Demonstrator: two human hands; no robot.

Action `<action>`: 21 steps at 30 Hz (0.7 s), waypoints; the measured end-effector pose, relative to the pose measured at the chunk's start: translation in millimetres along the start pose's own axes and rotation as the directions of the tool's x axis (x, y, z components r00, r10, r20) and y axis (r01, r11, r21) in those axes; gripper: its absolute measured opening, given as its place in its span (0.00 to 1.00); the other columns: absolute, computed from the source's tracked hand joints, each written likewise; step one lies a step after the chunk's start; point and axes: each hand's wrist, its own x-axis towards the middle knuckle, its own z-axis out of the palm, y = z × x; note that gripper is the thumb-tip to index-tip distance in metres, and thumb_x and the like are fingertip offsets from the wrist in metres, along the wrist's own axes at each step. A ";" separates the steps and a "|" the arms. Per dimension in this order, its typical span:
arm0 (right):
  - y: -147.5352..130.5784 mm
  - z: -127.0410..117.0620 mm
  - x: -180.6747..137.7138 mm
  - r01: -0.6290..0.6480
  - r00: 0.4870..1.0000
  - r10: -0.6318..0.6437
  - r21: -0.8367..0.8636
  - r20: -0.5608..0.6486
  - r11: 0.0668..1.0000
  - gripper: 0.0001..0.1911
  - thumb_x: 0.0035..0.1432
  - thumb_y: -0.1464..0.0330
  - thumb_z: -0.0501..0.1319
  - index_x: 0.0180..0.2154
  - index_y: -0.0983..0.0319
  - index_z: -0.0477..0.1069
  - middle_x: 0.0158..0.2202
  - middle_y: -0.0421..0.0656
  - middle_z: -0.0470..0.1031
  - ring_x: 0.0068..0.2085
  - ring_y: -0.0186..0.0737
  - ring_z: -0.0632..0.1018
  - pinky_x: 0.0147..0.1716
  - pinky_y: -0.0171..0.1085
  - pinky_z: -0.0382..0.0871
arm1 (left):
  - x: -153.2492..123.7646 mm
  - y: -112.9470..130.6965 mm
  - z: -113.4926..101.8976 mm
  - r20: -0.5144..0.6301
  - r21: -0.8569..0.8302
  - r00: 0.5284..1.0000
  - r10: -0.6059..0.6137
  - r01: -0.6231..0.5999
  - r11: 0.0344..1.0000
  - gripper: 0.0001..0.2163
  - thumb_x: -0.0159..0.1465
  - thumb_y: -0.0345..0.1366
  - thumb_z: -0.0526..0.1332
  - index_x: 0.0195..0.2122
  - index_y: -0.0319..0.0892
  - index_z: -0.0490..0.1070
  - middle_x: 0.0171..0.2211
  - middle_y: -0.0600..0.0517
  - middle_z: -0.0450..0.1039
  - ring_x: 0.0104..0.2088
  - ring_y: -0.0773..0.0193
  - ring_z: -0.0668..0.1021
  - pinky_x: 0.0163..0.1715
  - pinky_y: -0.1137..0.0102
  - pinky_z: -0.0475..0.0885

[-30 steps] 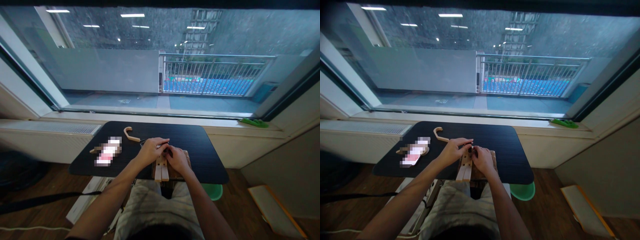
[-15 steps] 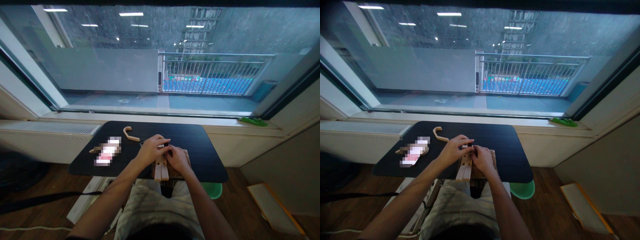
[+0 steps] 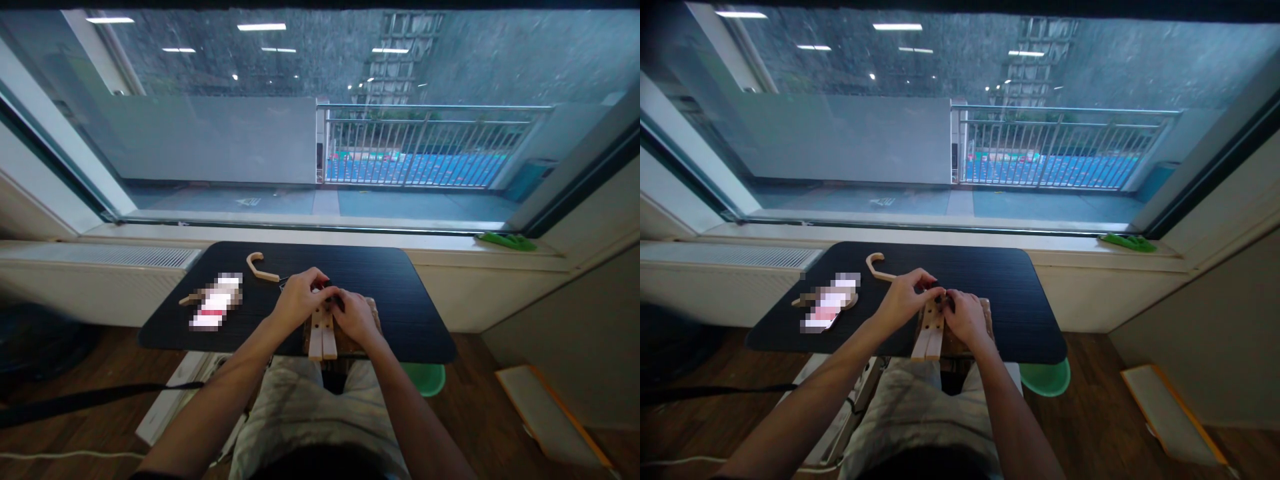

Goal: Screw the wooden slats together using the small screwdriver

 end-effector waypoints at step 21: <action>0.8 0.8 0.0 0.003 1.000 -0.003 0.008 -0.011 1.000 0.15 0.64 0.68 0.57 0.51 0.61 0.72 0.48 0.47 0.79 0.49 0.45 0.77 0.51 0.40 0.63 | 1.0 2.8 -4.3 0.039 0.035 0.999 0.003 -0.005 0.999 0.07 0.62 0.38 0.66 0.38 0.42 0.79 0.33 0.51 0.82 0.34 0.59 0.82 0.37 0.68 0.75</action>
